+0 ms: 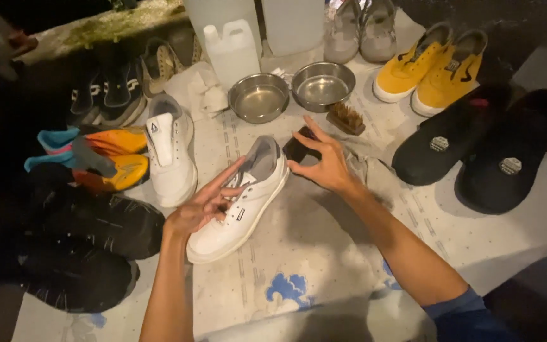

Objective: The person scrubs a white sneaker with a brush, wipes it with a cloth, and repeats the process on different sections of the shoe. The person dips the brush into a metal bowl of water and continues cleaning the shoe's upper and sole areas.

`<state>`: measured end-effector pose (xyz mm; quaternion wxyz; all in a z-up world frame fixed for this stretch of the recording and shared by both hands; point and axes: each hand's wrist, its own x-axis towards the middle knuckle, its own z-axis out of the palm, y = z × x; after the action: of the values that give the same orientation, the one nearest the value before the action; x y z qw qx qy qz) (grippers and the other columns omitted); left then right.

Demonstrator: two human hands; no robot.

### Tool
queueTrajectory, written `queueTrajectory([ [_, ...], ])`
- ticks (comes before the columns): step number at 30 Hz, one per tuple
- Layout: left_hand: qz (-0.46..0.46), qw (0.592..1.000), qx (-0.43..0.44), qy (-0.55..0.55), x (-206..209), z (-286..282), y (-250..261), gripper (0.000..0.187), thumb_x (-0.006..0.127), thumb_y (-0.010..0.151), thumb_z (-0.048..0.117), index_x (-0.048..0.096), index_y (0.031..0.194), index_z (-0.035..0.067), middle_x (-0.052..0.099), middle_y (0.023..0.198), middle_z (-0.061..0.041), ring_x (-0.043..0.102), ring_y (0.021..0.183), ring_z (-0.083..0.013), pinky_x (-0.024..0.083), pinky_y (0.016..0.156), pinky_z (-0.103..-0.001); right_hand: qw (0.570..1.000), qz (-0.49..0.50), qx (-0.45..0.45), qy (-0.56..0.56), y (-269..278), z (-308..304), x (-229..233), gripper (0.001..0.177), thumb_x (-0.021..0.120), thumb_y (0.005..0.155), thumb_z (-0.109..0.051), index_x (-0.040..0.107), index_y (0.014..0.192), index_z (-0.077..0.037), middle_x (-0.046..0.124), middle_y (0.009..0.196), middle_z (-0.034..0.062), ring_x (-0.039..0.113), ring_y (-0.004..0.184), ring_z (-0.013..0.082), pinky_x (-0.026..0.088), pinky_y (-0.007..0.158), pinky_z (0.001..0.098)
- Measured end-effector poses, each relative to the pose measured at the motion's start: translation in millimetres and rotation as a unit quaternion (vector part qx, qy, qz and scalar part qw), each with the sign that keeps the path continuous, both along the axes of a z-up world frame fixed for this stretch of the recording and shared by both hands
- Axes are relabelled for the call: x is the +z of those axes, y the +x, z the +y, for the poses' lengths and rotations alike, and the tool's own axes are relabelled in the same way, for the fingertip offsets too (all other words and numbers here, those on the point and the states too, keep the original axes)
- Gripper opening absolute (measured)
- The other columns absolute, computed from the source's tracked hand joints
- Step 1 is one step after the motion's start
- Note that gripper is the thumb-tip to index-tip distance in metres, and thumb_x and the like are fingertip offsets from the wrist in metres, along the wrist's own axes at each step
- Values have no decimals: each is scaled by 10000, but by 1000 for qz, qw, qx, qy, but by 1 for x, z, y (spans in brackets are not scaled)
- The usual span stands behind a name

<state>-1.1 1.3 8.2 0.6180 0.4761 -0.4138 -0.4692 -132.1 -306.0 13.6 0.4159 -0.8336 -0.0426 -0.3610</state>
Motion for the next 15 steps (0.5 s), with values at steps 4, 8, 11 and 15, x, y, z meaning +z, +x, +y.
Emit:
queueTrajectory([
  [4,-24,1000,-3,16,28,-1,-17,1408,852,597,717,45,1630,204,568,1428,-242,720,1074,-247,641,705,-274,996,60,50,50,2,-8,-2,582,898,756,-250,709,1306,-232,573,1483,144,519,1353,356,434,1132,487],
  [8,-34,999,0,13,20,0,-22,1387,841,614,713,55,1629,186,600,1395,-230,701,1112,-285,639,764,-370,991,78,77,79,-5,1,5,498,833,854,-210,687,1329,-175,603,1441,151,558,1323,335,433,1132,488],
  [11,-49,999,-3,6,18,-2,-18,1374,813,637,734,38,1627,180,594,1393,-248,689,1126,-316,640,782,-421,986,72,106,110,-9,1,15,430,795,904,-173,697,1321,-140,646,1393,148,577,1311,306,443,1119,478],
  [15,-68,998,-6,4,12,0,-13,1342,767,667,763,24,1627,189,577,1410,-256,675,1144,-347,638,798,-460,993,64,63,73,-8,5,11,454,814,889,-191,687,1297,-37,657,1342,222,593,1279,376,466,1081,527],
])
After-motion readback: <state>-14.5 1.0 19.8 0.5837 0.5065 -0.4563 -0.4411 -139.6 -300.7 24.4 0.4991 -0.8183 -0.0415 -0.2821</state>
